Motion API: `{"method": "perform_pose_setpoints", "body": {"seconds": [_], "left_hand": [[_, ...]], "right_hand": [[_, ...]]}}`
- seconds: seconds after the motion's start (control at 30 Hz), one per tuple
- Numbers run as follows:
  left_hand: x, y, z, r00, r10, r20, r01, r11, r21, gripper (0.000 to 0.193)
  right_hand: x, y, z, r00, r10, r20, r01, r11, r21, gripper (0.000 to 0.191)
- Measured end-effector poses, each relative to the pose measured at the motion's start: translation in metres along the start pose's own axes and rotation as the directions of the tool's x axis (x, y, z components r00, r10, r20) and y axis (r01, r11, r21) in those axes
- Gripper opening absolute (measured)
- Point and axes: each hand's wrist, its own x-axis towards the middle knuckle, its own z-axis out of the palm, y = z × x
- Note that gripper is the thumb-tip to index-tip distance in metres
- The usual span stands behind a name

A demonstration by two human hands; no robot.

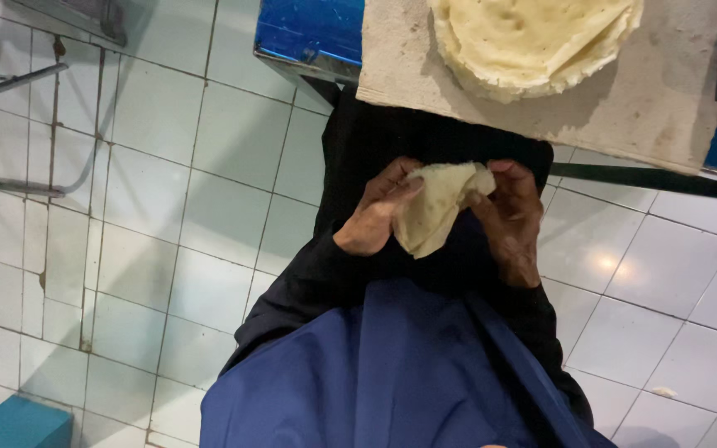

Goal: The person sits on a stool in front of a low table holding a stack of thin round pastry wrappers. They peel a single thin wrapper off the stack, stretch and separate it with both hands over their lap, and place it onto a growing pile on a board on the table, repeating this cycle throughout the clip.

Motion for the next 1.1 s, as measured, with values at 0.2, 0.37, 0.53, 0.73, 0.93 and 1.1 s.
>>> {"method": "perform_pose_setpoints", "body": {"seconds": [0.2, 0.37, 0.53, 0.73, 0.93, 1.1], "left_hand": [[0.014, -0.029, -0.005, 1.000, 0.011, 0.028, -0.007, 0.990, -0.144, 0.031], [0.018, -0.050, 0.006, 0.996, 0.049, -0.071, -0.026, 0.955, 0.297, 0.033], [0.017, -0.045, 0.011, 0.993, 0.073, -0.097, -0.041, 0.954, 0.295, 0.023], [0.015, -0.033, 0.019, 0.989, 0.001, -0.145, 0.047, 0.945, 0.325, 0.021], [0.015, -0.033, 0.022, 0.990, 0.136, -0.031, -0.113, 0.909, 0.402, 0.023], [0.013, -0.027, 0.018, 0.997, 0.027, -0.066, -0.010, 0.971, 0.240, 0.023]], "right_hand": [[-0.008, -0.017, -0.001, 0.998, -0.016, -0.058, 0.027, 0.983, 0.181, 0.045], [-0.013, -0.041, 0.006, 1.000, -0.021, 0.006, 0.021, 0.998, 0.065, 0.064], [-0.013, -0.040, 0.010, 0.999, -0.017, 0.029, 0.019, 0.999, -0.050, 0.077], [-0.014, -0.035, 0.000, 0.999, 0.011, -0.042, -0.016, 0.992, -0.125, 0.071], [-0.017, -0.041, -0.001, 0.992, 0.107, -0.068, -0.113, 0.991, -0.079, 0.075], [-0.012, -0.039, 0.000, 0.997, 0.064, -0.051, -0.061, 0.996, 0.060, 0.070]]}}
